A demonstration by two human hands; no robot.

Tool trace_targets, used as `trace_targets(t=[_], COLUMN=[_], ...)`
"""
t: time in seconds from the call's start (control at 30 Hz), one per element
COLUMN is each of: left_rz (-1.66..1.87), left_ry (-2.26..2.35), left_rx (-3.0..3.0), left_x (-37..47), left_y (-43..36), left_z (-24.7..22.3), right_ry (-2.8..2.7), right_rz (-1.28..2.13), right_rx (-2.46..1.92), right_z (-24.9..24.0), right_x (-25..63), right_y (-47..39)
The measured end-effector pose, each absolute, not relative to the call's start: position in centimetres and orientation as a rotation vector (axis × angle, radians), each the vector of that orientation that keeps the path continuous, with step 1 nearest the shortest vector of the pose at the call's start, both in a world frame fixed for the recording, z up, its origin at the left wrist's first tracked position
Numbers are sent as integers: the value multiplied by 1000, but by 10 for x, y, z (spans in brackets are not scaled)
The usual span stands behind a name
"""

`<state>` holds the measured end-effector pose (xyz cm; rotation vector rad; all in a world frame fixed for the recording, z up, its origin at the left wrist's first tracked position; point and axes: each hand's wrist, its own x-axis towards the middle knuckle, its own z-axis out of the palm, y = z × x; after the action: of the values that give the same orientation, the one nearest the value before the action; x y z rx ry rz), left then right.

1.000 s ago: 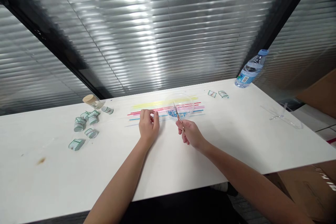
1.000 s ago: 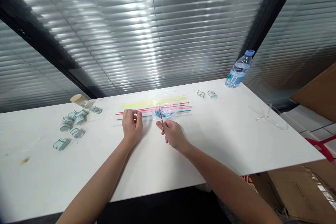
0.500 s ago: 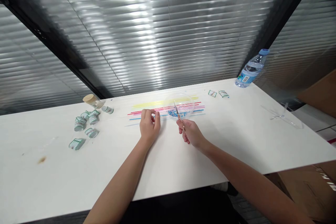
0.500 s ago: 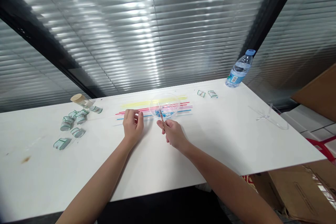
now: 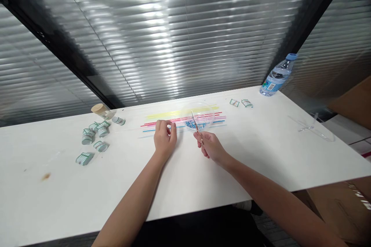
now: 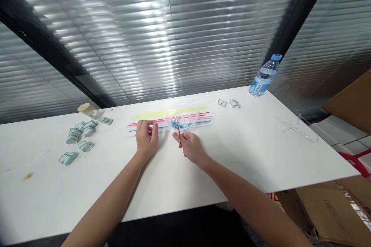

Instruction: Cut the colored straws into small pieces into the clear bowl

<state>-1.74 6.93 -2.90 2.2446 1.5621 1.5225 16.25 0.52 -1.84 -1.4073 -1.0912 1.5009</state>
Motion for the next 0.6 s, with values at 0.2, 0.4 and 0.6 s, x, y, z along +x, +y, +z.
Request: trace_targets(t=[0.2,0.4,0.6], left_rz=[1513,1490,1469], left_ry=[1580,1588,1601], left_rx=[2238,2253,2233], left_x=[-17,-17,-17], left_y=[69,69,69], left_z=[-28,-29,-28], right_ry=[-1084,-1067,-1075], right_rz=[1497,1513,1500], right_rx=[-1378,-1373,-1370], right_z=[-21,-21,-19], right_x=[162,161,161], right_y=[7,7,6])
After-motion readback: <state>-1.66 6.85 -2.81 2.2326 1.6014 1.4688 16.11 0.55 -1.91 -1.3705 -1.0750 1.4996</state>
